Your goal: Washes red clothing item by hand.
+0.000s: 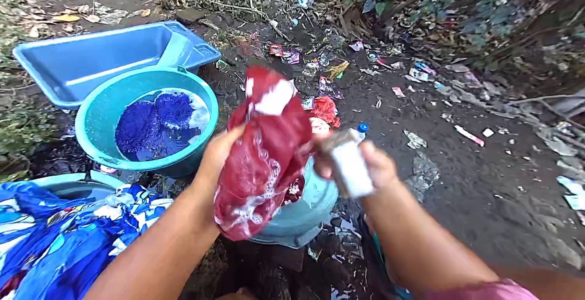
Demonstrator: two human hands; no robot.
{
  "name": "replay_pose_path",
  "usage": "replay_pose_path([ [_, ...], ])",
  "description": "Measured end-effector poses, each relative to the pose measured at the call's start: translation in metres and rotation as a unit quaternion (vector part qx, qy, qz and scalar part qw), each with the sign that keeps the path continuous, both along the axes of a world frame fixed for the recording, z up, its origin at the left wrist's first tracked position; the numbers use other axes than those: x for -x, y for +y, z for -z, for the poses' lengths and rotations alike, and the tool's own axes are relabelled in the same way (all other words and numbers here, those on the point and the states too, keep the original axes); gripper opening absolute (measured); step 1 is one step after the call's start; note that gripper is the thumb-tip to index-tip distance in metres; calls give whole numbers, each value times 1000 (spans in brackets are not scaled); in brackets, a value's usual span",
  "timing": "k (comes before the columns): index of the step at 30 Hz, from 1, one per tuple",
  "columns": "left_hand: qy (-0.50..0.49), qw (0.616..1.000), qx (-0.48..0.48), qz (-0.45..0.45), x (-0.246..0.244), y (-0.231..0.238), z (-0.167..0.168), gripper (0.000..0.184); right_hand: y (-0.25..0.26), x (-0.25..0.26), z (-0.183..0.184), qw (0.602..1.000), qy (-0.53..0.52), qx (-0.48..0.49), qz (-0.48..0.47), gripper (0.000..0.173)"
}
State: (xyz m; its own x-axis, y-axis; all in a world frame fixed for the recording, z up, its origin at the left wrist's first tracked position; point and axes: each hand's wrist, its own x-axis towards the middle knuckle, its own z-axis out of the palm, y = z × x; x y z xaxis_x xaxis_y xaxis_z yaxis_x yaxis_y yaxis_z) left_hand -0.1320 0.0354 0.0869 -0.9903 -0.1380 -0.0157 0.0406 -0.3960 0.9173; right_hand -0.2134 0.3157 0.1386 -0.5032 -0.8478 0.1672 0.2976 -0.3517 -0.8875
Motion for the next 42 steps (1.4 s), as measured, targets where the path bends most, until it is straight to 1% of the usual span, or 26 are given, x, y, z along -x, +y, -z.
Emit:
replay_pose_path([
  [1, 97, 991, 94, -1, 17, -16, 21, 36, 11, 8, -3, 998, 12, -28, 60, 59],
  [2, 133, 973, 182, -39, 34, -29, 29, 40, 17, 11, -6, 990, 23, -71, 119, 55],
  [3, 106, 956, 259, -92, 50, -39, 29, 40, 18, 9, -6, 976, 33, -134, 166, 48],
  [4, 28, 940, 318, -119, 60, -47, 23, 40, 15, 7, -2, 957, 38, -212, 196, 42],
  [6, -110, 932, 319, -132, 55, -46, 14, 41, 3, 1, 24, 911, 44, -371, 176, 49],
  [8, -156, 953, 235, -107, 19, -27, 0, 40, -8, -10, 74, 881, 41, -460, 104, 55],
  [9, -177, 959, 214, -53, -1, -17, -12, 39, -13, -21, 96, 870, 65, -483, 77, 54],
  [10, -201, 951, 234, -10, -17, -9, -20, 35, -20, -35, 108, 861, 107, -495, 51, 50],
  [12, -253, 924, 272, 94, -39, -7, 1, 42, -30, -59, 116, 837, 182, -515, -12, 45],
  [14, -282, 879, 369, 108, -53, 2, 44, 68, -29, -62, 107, 816, 212, -530, -94, 54],
  [16, -263, 836, 476, 74, -61, 20, 66, 97, -19, -44, 93, 836, 188, -499, -124, 49],
  [18, -251, 776, 571, 94, -58, 34, 70, 113, -13, -19, 72, 870, 112, -471, -93, 46],
  [19, -252, 747, 603, 120, -53, 38, 71, 113, -14, -5, 63, 880, 77, -465, -56, 46],
  [21, -267, 709, 627, 179, -45, 37, 71, 97, -25, 18, 58, 881, 9, -467, 75, 44],
  [23, -282, 722, 595, 209, -43, 27, 64, 63, -51, 27, 66, 841, 27, -487, 234, 41],
  [24, -280, 745, 568, 208, -47, 20, 61, 50, -65, 26, 70, 819, 100, -497, 268, 40],
  [26, -278, 786, 515, 198, -65, 8, 62, 41, -95, -10, 82, 777, 318, -490, 234, 39],
  [28, -307, 785, 495, 213, -86, 1, 69, 44, -120, -64, 106, 724, 515, -430, 157, 32],
  [29, -322, 777, 492, 226, -96, 0, 72, 45, -123, -71, 125, 707, 580, -384, 126, 27],
  [31, -352, 768, 472, 251, -109, -4, 73, 48, -114, -24, 151, 697, 600, -387, 69, 29],
  [33, -355, 775, 468, 232, -108, -8, 72, 47, -103, 53, 164, 660, 580, -459, 129, 29],
  [35, -362, 779, 463, 218, -105, -7, 76, 44, -100, 89, 169, 600, 546, -540, 223, 30],
  [36, -365, 781, 462, 209, -103, -9, 80, 44, -110, 87, 164, 588, 530, -560, 245, 31],
  [38, -369, 779, 460, 214, -108, -11, 87, 45, -131, 20, 150, 618, 523, -553, 197, 31],
  [40, -353, 785, 461, 218, -111, -18, 91, 43, -143, -52, 148, 652, 589, -459, 132, 26],
  [42, -353, 783, 450, 243, -117, -21, 91, 41, -126, -41, 157, 642, 647, -398, 105, 23],
])
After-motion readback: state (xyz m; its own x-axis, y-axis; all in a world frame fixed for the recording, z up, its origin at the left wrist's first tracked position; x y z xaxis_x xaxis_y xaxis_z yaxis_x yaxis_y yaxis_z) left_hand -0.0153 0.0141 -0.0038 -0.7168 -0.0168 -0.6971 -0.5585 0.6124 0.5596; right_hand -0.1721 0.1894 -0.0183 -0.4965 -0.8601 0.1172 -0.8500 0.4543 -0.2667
